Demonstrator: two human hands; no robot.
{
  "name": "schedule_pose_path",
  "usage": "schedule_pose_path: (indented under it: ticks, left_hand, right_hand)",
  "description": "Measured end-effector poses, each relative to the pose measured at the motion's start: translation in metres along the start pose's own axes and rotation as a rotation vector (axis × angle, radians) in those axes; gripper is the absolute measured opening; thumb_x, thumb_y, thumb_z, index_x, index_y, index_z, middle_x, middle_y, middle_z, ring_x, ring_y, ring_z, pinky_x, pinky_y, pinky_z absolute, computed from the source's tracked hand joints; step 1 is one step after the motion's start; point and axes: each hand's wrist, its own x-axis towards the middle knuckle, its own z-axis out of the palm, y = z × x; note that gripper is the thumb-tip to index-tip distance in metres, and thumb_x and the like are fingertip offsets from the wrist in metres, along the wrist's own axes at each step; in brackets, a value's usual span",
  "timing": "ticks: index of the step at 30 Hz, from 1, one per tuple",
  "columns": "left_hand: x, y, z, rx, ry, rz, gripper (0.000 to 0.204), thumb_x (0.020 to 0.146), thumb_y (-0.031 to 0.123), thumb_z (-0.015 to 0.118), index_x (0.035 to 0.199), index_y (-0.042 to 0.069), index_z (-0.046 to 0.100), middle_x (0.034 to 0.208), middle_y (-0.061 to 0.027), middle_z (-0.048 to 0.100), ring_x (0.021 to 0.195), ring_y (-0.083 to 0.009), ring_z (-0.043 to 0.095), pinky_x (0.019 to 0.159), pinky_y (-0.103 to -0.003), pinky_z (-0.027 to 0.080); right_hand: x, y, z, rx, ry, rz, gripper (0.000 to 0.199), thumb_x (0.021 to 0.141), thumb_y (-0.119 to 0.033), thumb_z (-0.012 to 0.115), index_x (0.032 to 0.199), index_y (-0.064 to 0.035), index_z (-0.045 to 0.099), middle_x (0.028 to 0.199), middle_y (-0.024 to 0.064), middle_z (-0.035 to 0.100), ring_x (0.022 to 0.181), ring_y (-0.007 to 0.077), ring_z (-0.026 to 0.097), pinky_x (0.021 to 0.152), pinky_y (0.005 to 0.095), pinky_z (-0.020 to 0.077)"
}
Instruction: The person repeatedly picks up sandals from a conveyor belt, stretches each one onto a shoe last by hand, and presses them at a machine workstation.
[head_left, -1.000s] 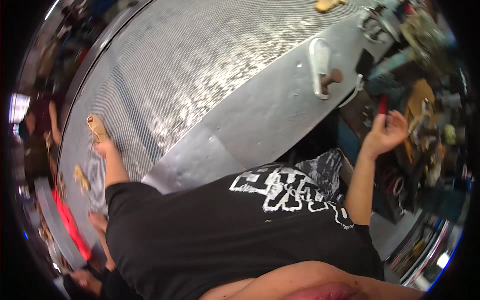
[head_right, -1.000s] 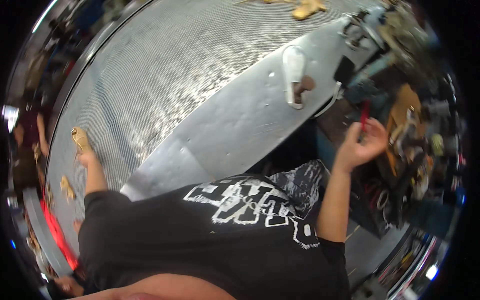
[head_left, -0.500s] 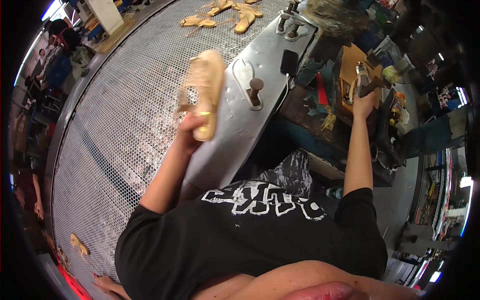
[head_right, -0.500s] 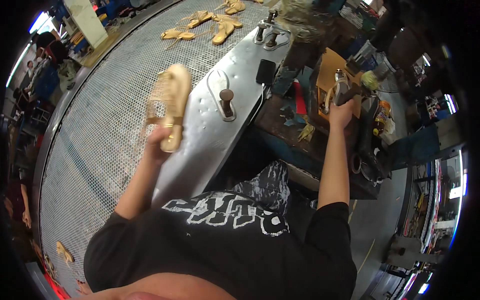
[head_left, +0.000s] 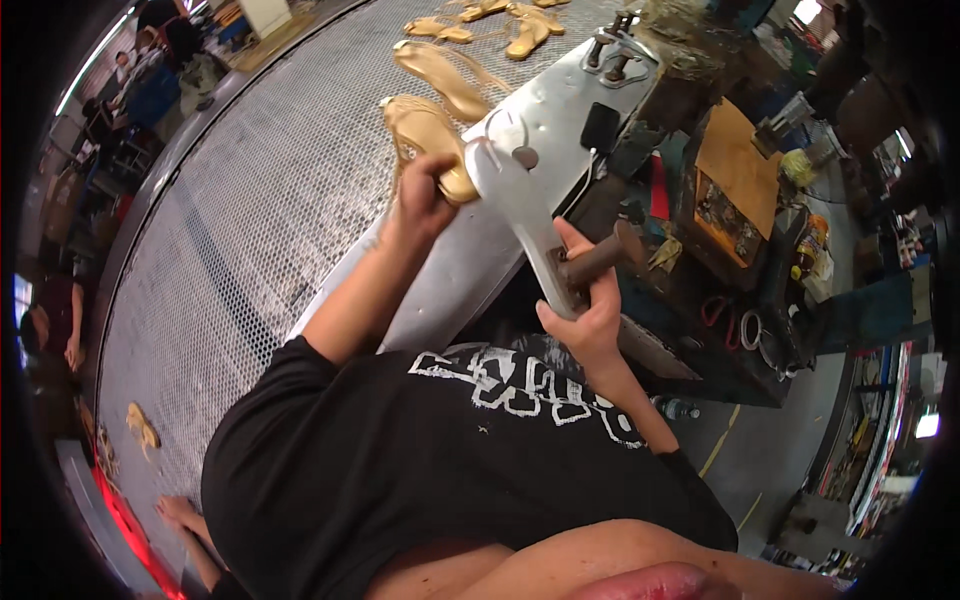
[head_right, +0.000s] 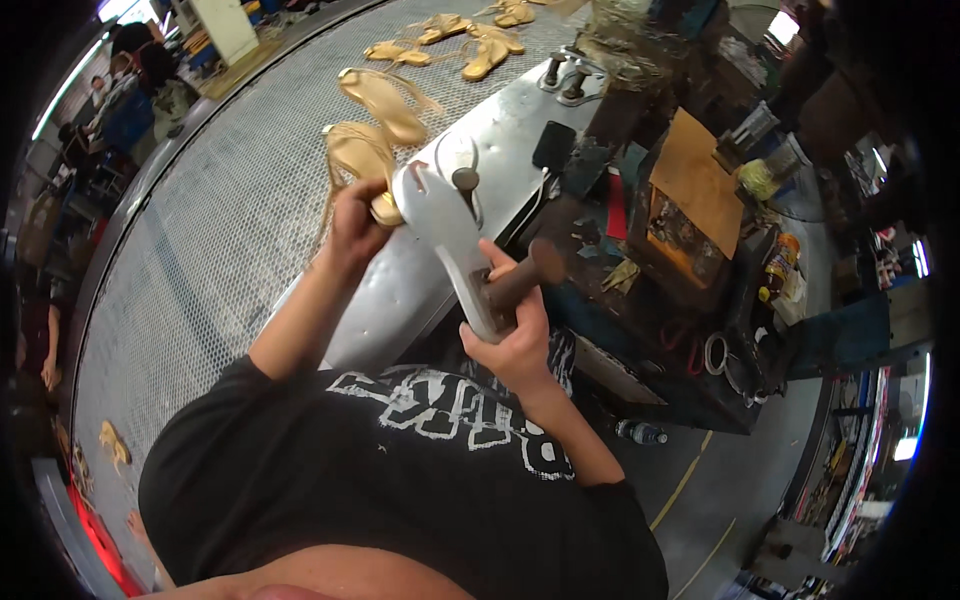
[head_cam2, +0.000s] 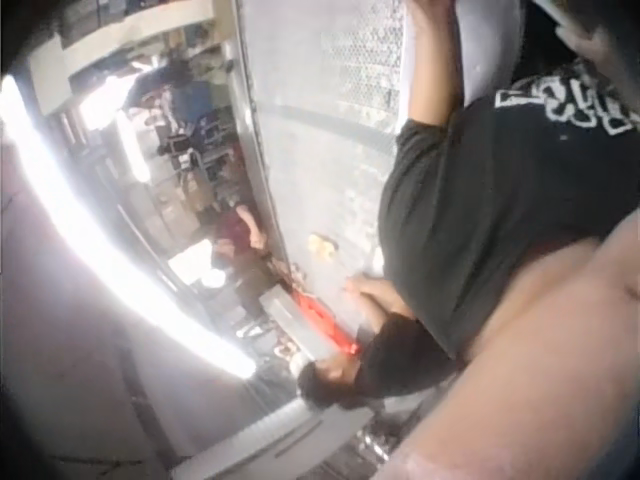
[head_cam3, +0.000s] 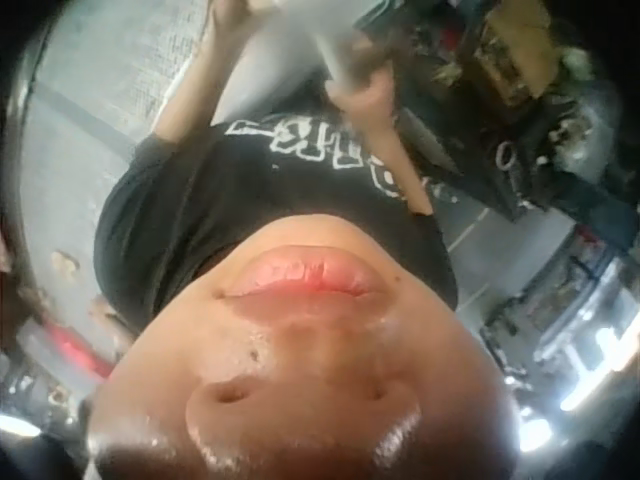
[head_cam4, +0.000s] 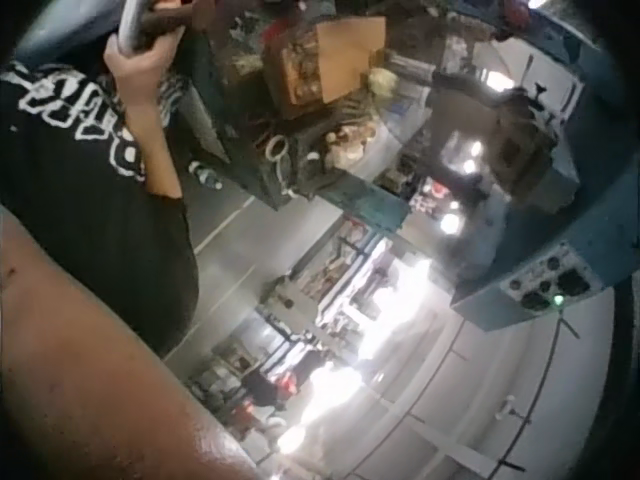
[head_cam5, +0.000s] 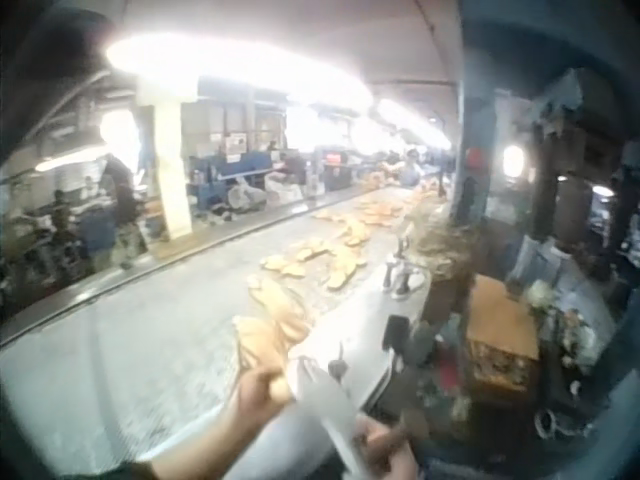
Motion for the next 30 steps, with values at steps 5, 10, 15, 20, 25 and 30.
schedule_pose_path:
  ticks: [5,10,15,20,25,30]
  left_hand:
    - [-0.005,-0.033,0.002,0.306,0.132,0.228,0.041,0.093,0.026,0.042,0.115,-0.007,0.054,0.109,-0.0214,0.061,0.104,-0.0295,0.061,0.09,-0.039,0.049]
    - [-0.054,-0.117,0.08,0.757,-0.164,0.125,0.042,0.093,0.024,0.052,0.126,-0.001,0.047,0.117,-0.0145,0.058,0.101,-0.0208,0.06,0.091,-0.033,0.047]
    - [-0.049,-0.154,0.078,0.843,-0.669,-0.011,0.061,0.093,0.013,0.06,0.146,0.004,0.03,0.127,-0.0107,0.046,0.116,-0.018,0.047,0.095,-0.03,0.042]
    - [-0.05,-0.137,0.077,0.956,-0.676,-0.209,0.05,0.094,0.013,0.057,0.141,0.004,0.04,0.119,-0.0071,0.054,0.107,-0.0131,0.053,0.095,-0.028,0.041]
    - [-0.064,-0.126,0.064,0.952,-0.711,-0.258,0.041,0.091,0.01,0.062,0.131,0.005,0.053,0.109,-0.0047,0.06,0.101,-0.0112,0.056,0.087,-0.026,0.046]
    - [-0.087,-0.063,0.006,1.116,-0.377,0.126,0.036,0.086,0.007,0.064,0.122,0.009,0.061,0.1,-0.0062,0.065,0.088,-0.0154,0.063,0.076,-0.028,0.051]
  right_hand:
    - [-0.02,-0.009,-0.014,-0.074,-0.146,0.007,0.054,0.064,-0.003,0.07,0.11,-0.0038,0.043,0.138,0.0193,0.047,0.129,0.0278,0.044,0.104,0.0356,0.0342]
    - [-0.028,-0.002,-0.028,-0.122,0.1,0.056,0.051,0.065,-0.003,0.072,0.107,-0.005,0.042,0.139,0.0198,0.045,0.137,0.0327,0.036,0.106,0.0405,0.0319]
    - [-0.023,0.011,-0.087,-0.215,0.404,-0.251,0.059,0.07,-0.006,0.076,0.119,-0.0026,0.044,0.137,0.0184,0.047,0.131,0.0283,0.042,0.105,0.039,0.0335]
    - [0.036,0.035,-0.173,-0.647,0.7,0.039,0.063,0.071,-0.008,0.078,0.124,0.0017,0.044,0.117,0.0172,0.059,0.103,0.0273,0.061,0.088,0.0343,0.0472]
    - [0.102,0.097,-0.269,-1.185,0.648,0.254,0.07,0.062,-0.024,0.083,0.111,0.0082,0.045,0.104,0.0271,0.059,0.102,0.0438,0.057,0.089,0.0444,0.0455]
    - [0.12,0.114,-0.31,-1.247,0.535,0.115,0.057,0.071,-0.033,0.077,0.107,0.0061,0.056,0.106,0.0253,0.061,0.1,0.0401,0.059,0.087,0.0451,0.0456]
